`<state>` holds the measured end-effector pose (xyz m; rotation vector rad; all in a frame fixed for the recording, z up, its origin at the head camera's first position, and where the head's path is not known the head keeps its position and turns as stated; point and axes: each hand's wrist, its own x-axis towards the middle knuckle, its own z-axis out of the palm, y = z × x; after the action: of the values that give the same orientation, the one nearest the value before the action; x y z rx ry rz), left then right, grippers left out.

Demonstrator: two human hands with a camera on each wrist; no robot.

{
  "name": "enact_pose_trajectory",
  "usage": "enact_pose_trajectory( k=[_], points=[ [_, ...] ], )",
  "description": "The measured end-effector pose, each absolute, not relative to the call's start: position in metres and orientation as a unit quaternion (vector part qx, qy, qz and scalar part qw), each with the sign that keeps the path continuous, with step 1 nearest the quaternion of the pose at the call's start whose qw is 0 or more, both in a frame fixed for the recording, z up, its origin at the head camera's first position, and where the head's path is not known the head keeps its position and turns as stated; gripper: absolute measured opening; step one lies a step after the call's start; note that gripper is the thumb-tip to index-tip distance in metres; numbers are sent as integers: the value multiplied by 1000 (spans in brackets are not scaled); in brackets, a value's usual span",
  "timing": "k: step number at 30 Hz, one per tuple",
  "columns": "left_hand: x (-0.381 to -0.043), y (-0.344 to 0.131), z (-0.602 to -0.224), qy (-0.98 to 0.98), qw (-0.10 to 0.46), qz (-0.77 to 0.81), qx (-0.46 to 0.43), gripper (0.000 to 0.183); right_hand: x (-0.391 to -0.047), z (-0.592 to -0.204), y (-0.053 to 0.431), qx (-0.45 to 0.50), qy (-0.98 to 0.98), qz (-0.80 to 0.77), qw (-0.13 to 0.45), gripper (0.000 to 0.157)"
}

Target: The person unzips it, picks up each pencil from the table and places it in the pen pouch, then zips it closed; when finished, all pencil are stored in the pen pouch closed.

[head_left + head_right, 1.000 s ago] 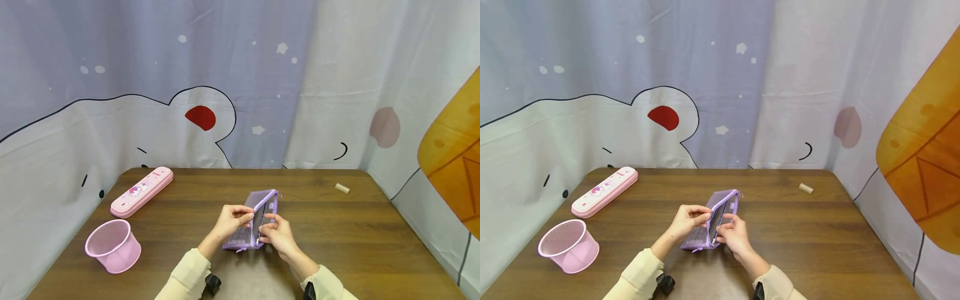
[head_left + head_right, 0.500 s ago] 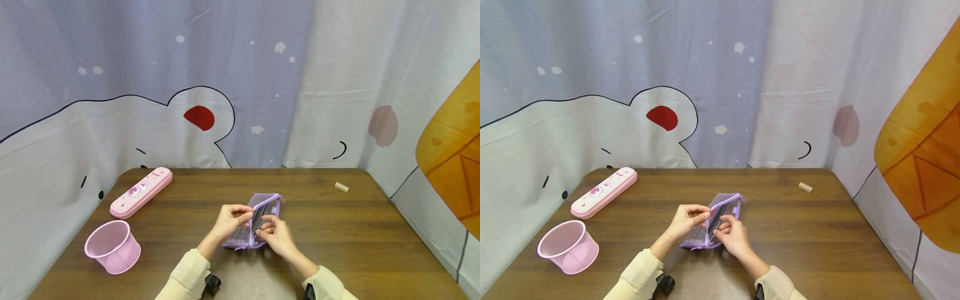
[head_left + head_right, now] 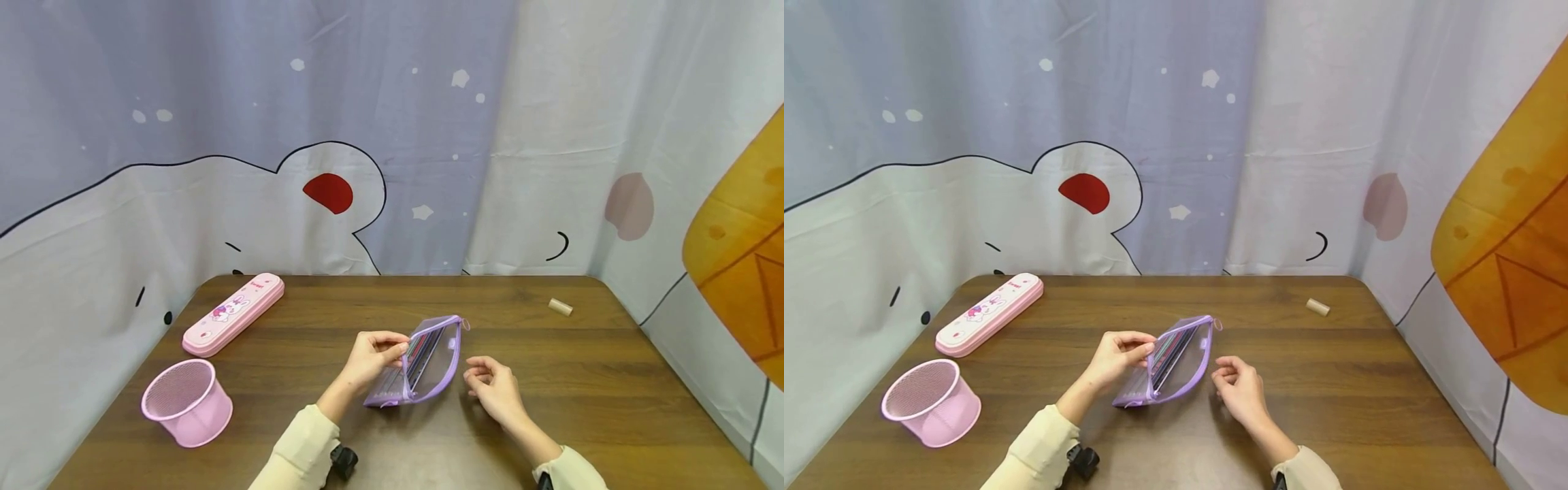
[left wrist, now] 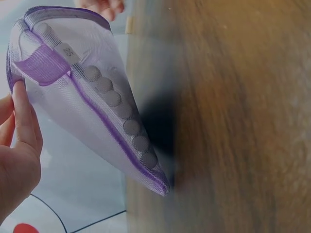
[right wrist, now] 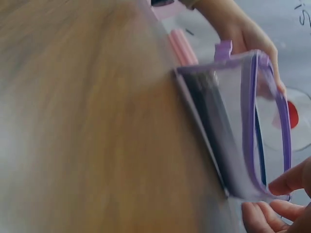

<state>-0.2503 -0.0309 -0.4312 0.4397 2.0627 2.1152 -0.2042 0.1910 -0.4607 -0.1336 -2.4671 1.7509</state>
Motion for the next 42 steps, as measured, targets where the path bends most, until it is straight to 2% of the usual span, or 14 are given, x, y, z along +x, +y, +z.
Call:
enact_pose_trajectory(
  k=[8, 11, 19, 27, 32, 37, 42],
  points=[
    [-252, -32, -430, 682, 88, 709, 156, 29, -201, -471, 211, -58, -834, 548, 11, 23],
    [-251, -33, -429, 679, 96, 710, 161, 29, -205, -469, 216, -47, -836, 546, 11, 23],
    [-247, -35, -428, 677, 137, 694, 204, 33, -228, -463, 234, 20, -891, 444, 91, 28],
    [-245, -37, -430, 678, 167, 678, 230, 31, -228, -468, 245, 186, -860, 456, 136, 45],
    [-245, -41, -430, 681, 168, 675, 227, 32, -223, -467, 247, 243, -838, 462, 160, 37],
    [-245, -46, -427, 698, 167, 660, 220, 29, -219, -462, 247, 252, -830, 460, 190, 27],
    [-245, -54, -419, 733, 146, 626, 220, 26, -210, -448, 239, 267, -820, 460, 213, 23]
  ],
)
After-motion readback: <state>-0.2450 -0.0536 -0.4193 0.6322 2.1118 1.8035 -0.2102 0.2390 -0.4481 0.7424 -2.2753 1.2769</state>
